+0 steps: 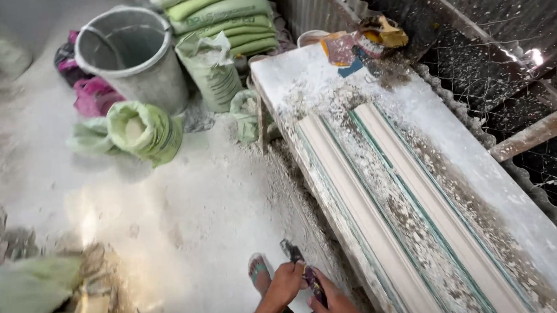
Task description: Scraping excess material from decorative plaster cornice using a knife.
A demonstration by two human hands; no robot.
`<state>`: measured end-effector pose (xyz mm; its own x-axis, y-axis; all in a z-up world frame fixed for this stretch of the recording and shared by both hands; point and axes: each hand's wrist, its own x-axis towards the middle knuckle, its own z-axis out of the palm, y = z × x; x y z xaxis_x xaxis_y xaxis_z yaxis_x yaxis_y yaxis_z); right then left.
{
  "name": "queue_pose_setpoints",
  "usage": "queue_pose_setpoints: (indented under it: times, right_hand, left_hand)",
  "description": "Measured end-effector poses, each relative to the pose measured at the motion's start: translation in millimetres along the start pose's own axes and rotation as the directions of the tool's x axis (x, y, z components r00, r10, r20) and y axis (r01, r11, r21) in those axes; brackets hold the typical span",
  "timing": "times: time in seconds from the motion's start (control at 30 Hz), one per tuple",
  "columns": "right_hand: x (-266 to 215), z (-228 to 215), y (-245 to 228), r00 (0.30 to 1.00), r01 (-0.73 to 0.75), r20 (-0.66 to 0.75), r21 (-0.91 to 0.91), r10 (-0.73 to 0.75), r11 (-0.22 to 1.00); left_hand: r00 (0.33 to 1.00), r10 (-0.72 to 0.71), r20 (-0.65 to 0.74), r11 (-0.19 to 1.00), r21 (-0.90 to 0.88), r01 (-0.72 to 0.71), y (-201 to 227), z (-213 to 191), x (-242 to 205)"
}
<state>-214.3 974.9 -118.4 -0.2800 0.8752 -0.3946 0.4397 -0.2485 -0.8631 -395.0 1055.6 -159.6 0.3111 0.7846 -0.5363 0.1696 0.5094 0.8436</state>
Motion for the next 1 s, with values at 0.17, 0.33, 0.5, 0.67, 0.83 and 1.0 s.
queue_pose_setpoints:
  times: [0.17, 0.33, 0.5, 0.67, 0.83, 1.0]
  right_hand:
    - [64.2, -32.3, -114.7, 0.940, -0.188, -0.298, -0.047, 0.166, 0.981]
    - [93.0, -70.6, -141.0, 0.810, 0.251, -0.482, -0.231, -0.334, 0.940]
    - [93.4, -76.2, -99.1, 0.876, -0.336, -0.348, 0.057, 0.334, 0.940]
    - [84.1, -70.6, -22.6, 0.876, -0.119, -0.471, -0.002, 0.104, 0.993]
    - [88.9, -101.4, -92.8, 0.840, -0.323, -0.428, 0.097, 0.333, 0.941]
    - [135.4, -151.8, -131.5, 0.796, -0.371, -0.510, 0.015, 0.326, 0.929]
  left_hand:
    - [0.980, 0.004, 0.197, 0.923, 0.377, -0.080, 118.6, -49.2, 61.8]
    - [0.914, 0.288, 0.286, 0.693, 0.596, -0.405, 196.8, -59.2, 66.4]
    - [0.914, 0.270, 0.304, 0.753, 0.525, -0.397, 153.1, -35.7, 75.0]
    - [0.905, 0.119, 0.408, 0.814, 0.481, -0.324, 141.7, -24.2, 82.7]
    - [0.933, 0.312, 0.179, 0.560, 0.759, -0.333, 169.3, -42.7, 109.2]
    - [0.770, 0.549, 0.324, 0.306, 0.780, -0.546, 275.4, -39.7, 139.8]
